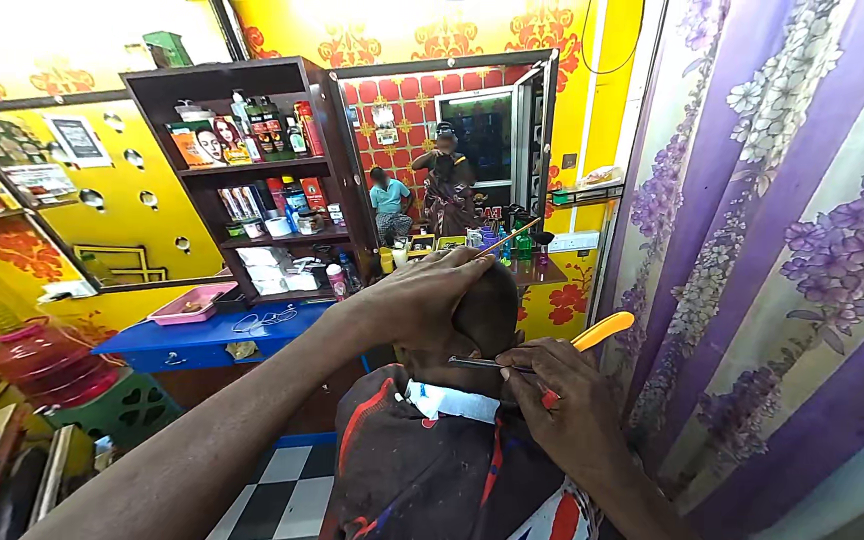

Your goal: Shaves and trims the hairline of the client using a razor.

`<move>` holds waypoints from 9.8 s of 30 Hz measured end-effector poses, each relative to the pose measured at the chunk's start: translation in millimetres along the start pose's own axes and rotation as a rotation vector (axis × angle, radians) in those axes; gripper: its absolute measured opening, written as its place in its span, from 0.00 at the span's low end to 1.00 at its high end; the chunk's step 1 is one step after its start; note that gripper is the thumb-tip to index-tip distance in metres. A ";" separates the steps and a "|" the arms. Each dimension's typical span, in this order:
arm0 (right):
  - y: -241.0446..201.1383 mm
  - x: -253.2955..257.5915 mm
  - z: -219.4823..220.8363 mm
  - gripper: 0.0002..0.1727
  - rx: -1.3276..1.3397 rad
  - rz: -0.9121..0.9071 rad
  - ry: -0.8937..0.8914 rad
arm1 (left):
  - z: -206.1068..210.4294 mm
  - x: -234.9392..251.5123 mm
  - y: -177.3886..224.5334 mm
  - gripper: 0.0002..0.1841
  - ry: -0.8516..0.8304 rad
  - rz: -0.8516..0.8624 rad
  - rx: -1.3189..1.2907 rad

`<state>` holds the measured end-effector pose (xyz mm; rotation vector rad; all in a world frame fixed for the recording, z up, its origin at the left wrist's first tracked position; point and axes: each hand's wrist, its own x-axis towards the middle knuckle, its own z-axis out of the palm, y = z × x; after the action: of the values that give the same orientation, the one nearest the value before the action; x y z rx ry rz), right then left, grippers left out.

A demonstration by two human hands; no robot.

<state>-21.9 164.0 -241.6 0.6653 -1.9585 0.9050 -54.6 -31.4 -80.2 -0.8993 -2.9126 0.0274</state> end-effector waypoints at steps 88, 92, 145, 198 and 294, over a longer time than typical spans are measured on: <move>-24.7 39.1 0.1 0.11 -0.257 -0.203 -0.253 | 8.3 -1.6 -43.7 0.62 0.008 0.236 -0.097; -25.5 46.6 -7.5 0.09 -0.246 -0.184 -0.385 | 14.0 -0.3 -46.3 0.60 0.052 0.253 -0.108; -129.3 83.2 18.6 0.06 -0.913 -0.097 -0.688 | 71.1 12.7 -110.9 0.58 0.250 0.528 -0.432; -92.6 52.4 -4.6 0.11 -0.465 -0.003 -0.341 | 191.5 -126.1 -28.7 0.33 0.864 0.153 -0.397; -34.8 29.4 -18.0 0.11 0.120 0.197 -0.186 | 201.0 -94.3 2.4 0.14 1.017 -0.011 -0.278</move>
<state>-2.4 154.4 -197.7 0.6516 -2.1769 1.1225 5.3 -80.4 -288.2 -0.6391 -1.9774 -0.6444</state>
